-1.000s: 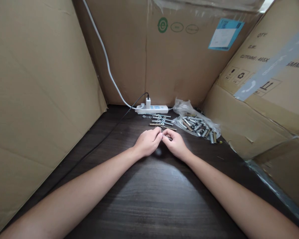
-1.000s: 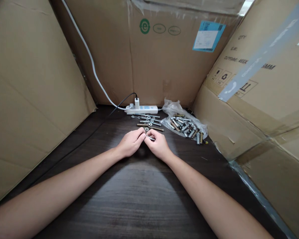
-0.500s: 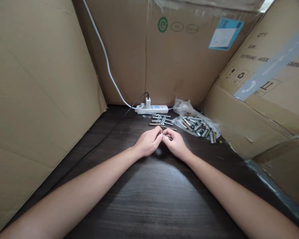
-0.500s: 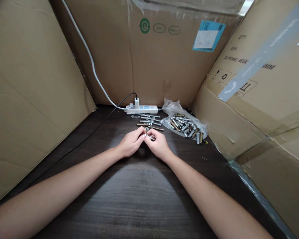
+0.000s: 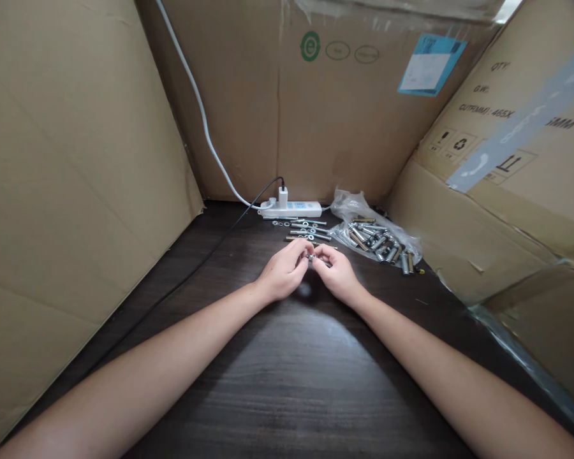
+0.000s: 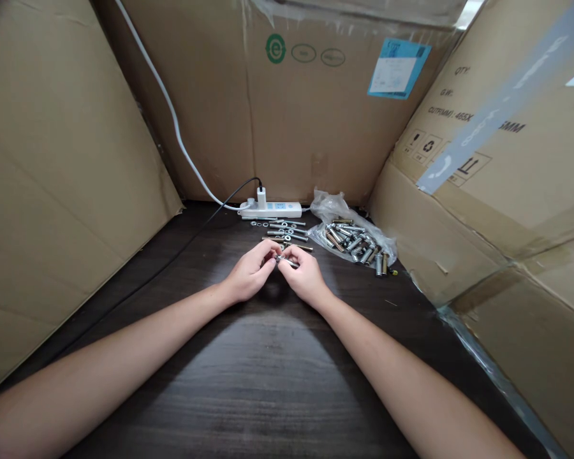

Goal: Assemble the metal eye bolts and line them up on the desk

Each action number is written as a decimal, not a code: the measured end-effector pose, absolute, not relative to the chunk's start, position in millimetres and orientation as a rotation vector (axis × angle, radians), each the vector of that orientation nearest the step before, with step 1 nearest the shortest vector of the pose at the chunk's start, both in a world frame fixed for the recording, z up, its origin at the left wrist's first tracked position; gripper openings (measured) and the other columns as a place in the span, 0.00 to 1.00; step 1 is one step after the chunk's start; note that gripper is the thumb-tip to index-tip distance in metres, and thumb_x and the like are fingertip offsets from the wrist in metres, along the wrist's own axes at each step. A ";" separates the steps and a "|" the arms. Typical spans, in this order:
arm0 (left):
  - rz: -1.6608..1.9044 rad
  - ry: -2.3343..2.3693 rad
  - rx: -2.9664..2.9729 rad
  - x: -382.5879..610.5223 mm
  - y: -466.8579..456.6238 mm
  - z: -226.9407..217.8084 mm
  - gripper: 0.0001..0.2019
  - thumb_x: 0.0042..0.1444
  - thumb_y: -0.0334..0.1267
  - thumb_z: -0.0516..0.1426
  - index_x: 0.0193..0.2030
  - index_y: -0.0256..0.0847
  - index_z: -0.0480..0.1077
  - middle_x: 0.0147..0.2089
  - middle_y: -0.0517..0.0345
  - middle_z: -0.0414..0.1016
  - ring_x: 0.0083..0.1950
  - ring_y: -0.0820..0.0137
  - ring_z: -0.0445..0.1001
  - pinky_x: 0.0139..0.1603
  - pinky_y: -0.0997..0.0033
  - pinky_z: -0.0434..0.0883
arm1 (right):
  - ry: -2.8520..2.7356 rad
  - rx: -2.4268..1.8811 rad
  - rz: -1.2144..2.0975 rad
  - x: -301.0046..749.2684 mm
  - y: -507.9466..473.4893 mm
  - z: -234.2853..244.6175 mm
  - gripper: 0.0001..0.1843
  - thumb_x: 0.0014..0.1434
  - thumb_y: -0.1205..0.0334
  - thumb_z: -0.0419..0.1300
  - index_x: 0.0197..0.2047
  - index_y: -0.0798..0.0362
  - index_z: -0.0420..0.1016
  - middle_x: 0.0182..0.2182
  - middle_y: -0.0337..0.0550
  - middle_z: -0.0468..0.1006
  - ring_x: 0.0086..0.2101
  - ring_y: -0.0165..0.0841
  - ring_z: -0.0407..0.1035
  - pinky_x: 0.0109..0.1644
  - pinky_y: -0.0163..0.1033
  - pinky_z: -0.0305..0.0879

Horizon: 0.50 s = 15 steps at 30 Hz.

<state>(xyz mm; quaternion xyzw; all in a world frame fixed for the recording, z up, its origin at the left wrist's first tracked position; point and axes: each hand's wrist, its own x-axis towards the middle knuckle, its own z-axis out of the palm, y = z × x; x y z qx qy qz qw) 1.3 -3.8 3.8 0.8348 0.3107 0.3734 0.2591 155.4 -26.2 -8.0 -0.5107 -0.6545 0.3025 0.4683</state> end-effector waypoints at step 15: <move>0.879 1.076 2.378 1.3 0.4 2.0 0.08 0.61 0.37 0.46 0.33 0.41 0.63 0.31 0.59 0.68 0.34 0.68 0.66 0.38 0.69 0.63 | -1.582 -1.267 0.755 155.3 -27.0 -8.0 0.05 0.50 0.60 0.54 0.29 0.53 0.65 0.22 0.34 0.63 0.23 0.27 0.56 0.29 0.33 0.54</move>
